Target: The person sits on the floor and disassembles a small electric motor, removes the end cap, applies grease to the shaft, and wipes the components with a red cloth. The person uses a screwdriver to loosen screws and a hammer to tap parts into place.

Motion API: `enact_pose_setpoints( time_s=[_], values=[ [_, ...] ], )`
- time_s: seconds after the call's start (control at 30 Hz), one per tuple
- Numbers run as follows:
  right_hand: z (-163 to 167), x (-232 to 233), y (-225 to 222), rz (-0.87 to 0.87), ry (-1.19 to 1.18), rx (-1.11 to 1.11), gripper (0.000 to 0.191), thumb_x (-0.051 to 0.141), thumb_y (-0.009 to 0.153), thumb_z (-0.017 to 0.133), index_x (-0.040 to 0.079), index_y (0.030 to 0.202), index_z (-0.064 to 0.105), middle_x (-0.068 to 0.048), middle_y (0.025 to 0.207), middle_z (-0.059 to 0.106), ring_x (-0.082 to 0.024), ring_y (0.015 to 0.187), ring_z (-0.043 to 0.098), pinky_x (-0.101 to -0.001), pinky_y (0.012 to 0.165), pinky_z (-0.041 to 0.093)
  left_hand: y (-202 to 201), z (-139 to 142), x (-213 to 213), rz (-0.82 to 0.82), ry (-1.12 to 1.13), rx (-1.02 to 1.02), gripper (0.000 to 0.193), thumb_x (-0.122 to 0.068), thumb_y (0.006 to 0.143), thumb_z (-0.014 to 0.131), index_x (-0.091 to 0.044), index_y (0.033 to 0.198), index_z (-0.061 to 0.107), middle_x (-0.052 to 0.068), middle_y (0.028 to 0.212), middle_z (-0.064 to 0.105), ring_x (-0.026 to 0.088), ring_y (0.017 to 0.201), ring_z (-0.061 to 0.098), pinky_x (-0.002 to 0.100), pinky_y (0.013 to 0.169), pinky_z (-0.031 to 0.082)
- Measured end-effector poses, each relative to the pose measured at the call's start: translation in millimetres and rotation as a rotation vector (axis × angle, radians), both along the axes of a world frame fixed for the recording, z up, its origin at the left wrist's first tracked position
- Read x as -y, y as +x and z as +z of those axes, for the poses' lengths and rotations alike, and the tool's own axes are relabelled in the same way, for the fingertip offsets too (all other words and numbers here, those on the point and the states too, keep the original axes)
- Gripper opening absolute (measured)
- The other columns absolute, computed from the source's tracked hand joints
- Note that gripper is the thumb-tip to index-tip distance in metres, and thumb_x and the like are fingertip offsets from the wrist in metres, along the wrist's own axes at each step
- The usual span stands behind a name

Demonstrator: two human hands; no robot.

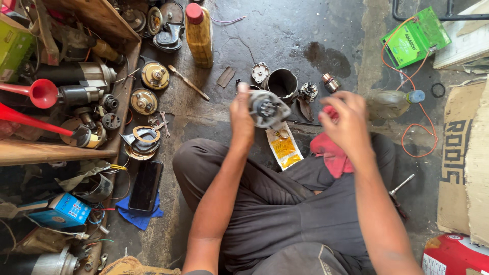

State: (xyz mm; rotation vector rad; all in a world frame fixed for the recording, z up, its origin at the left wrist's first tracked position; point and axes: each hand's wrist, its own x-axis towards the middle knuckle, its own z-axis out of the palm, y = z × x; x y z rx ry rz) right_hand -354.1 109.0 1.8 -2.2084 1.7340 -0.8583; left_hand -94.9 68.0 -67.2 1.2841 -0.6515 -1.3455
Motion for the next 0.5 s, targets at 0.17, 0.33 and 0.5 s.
enact_pose_setpoints(
  time_s=[0.17,0.33,0.5],
  values=[
    [-40,48,41,0.11,0.122,0.033,0.048,0.004,0.078,0.072,0.012,0.125,0.073,-0.02,0.114,0.058,-0.039,0.108,0.052,-0.0457,0.095,0.046,28,34,5,0.148,-0.082,0.027,0.068,-0.06,0.104,0.048,0.005,0.107,0.069,0.009,0.096,0.071,0.015,0.088,0.065,0.029,0.084,0.053],
    [-68,69,46,0.074,0.177,-0.085,0.031,0.003,0.077,0.074,0.011,0.107,0.076,-0.017,0.11,0.055,-0.038,0.107,0.053,-0.0454,0.092,0.046,34,46,8,0.191,-0.135,-0.055,0.077,-0.059,0.102,0.051,0.011,0.133,0.062,0.014,0.122,0.068,0.017,0.109,0.062,0.029,0.1,0.047],
    [-95,70,45,0.077,0.189,0.053,0.03,-0.004,0.076,0.07,0.01,0.102,0.077,-0.019,0.114,0.054,-0.038,0.11,0.052,-0.0443,0.098,0.046,33,44,13,0.207,-0.14,-0.042,0.079,-0.06,0.1,0.05,0.011,0.135,0.059,0.012,0.127,0.067,0.015,0.115,0.062,0.027,0.103,0.046]
  ],
)
